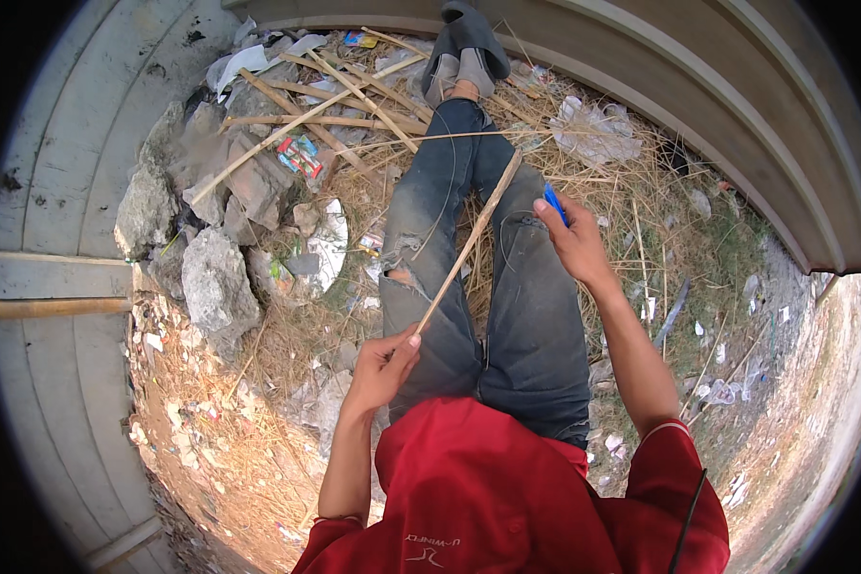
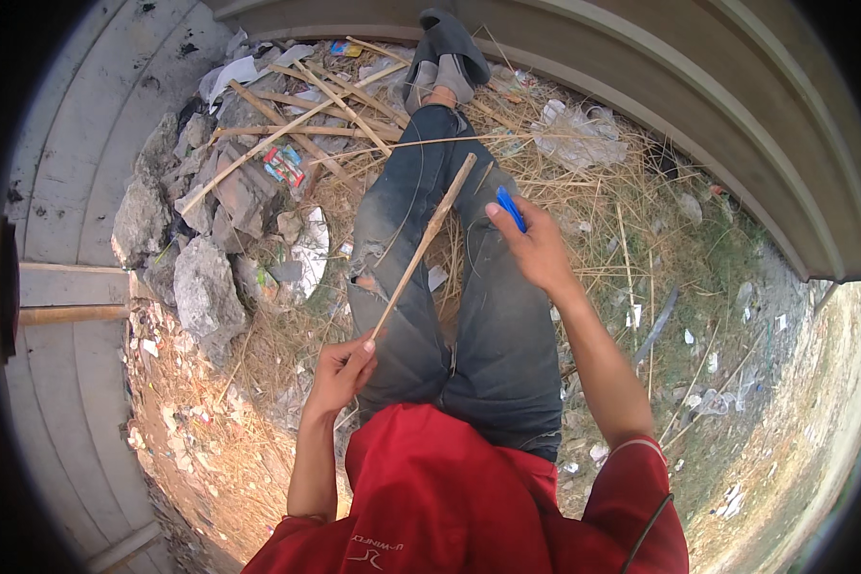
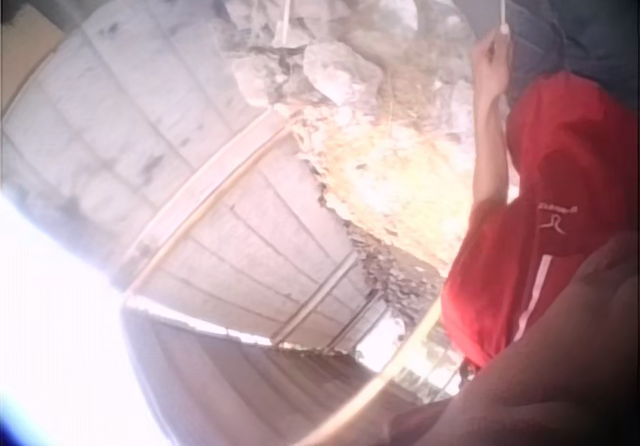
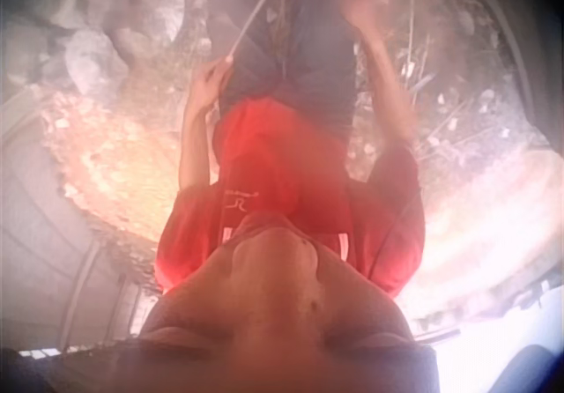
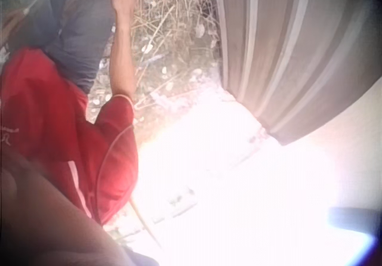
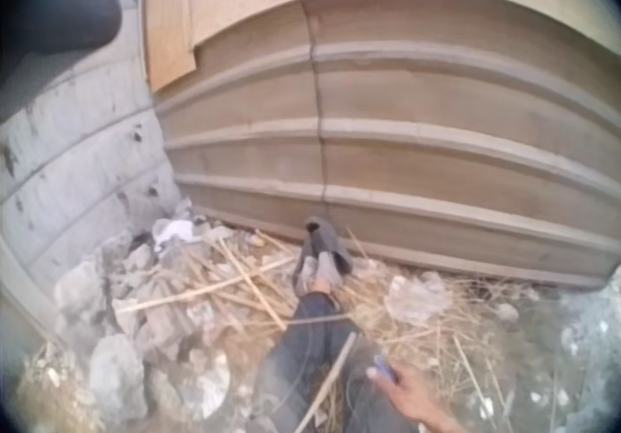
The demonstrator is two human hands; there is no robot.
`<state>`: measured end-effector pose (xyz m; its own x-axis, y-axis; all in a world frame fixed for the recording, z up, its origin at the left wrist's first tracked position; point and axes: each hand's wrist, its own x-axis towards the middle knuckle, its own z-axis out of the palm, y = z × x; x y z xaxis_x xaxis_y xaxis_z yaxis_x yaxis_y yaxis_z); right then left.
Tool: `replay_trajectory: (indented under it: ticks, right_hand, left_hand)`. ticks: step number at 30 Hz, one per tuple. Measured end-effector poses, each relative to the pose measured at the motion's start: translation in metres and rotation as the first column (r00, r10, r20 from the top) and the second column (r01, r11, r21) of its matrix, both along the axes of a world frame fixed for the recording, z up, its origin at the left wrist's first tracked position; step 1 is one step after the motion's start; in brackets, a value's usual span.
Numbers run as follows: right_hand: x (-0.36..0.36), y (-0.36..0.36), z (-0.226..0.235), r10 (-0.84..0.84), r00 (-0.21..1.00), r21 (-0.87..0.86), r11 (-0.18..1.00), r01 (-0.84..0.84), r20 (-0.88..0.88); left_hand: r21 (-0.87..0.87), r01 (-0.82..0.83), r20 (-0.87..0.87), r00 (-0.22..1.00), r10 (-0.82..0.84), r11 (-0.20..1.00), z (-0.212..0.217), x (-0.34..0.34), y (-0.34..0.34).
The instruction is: The person sits on the ground and uses a utility knife to shave thin strips from a long bamboo stick. They hold the stick with their left hand and scrape along its length with the knife in their right hand, creating a pile of shavings on the ground.
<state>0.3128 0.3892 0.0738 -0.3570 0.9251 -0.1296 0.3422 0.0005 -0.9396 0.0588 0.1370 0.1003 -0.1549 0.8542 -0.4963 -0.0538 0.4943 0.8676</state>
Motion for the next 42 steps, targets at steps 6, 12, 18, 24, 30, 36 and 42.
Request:
replay_trajectory:
  ticks: [6, 12, 18, 24, 30, 36, 42]
  right_hand:
    - [-0.031, -0.029, 0.019, 0.053, 0.993, 0.027, 0.998, -0.050, -0.109]
    - [-0.038, -0.053, 0.030, 0.278, 0.934, 0.158, 0.935, -0.317, 0.224]
    - [-0.055, -0.100, 0.036, 0.377, 0.796, 0.109, 0.872, -0.478, 0.473]
    - [-0.043, -0.083, 0.026, 0.400, 0.769, 0.091, 0.858, -0.506, 0.499]
    - [-0.045, -0.048, 0.022, 0.296, 0.801, 0.077, 0.918, -0.389, 0.521]
    - [-0.053, -0.078, 0.021, 0.378, 0.736, 0.162, 0.822, -0.546, 0.562]
    - [-0.055, -0.054, 0.021, 0.294, 0.814, 0.067, 0.925, -0.375, 0.502]
  left_hand:
    - [-0.020, 0.027, 0.022, 0.999, -0.027, 0.999, 0.011, -0.006, 0.010]
    - [-0.059, -0.026, 0.022, 0.999, 0.027, 0.998, 0.008, -0.004, 0.009]
    - [-0.085, -0.016, 0.034, 0.999, 0.019, 0.996, 0.003, -0.001, 0.013]
    - [-0.098, -0.022, 0.127, 0.991, 0.035, 0.995, -0.005, 0.003, -0.009]
    - [-0.122, -0.051, 0.134, 0.989, 0.067, 0.991, -0.004, 0.006, -0.012]
    - [-0.123, -0.043, 0.083, 0.995, 0.054, 0.992, -0.002, 0.004, -0.010]
    - [-0.022, -0.038, -0.043, 0.998, 0.037, 0.999, -0.015, 0.003, -0.010]
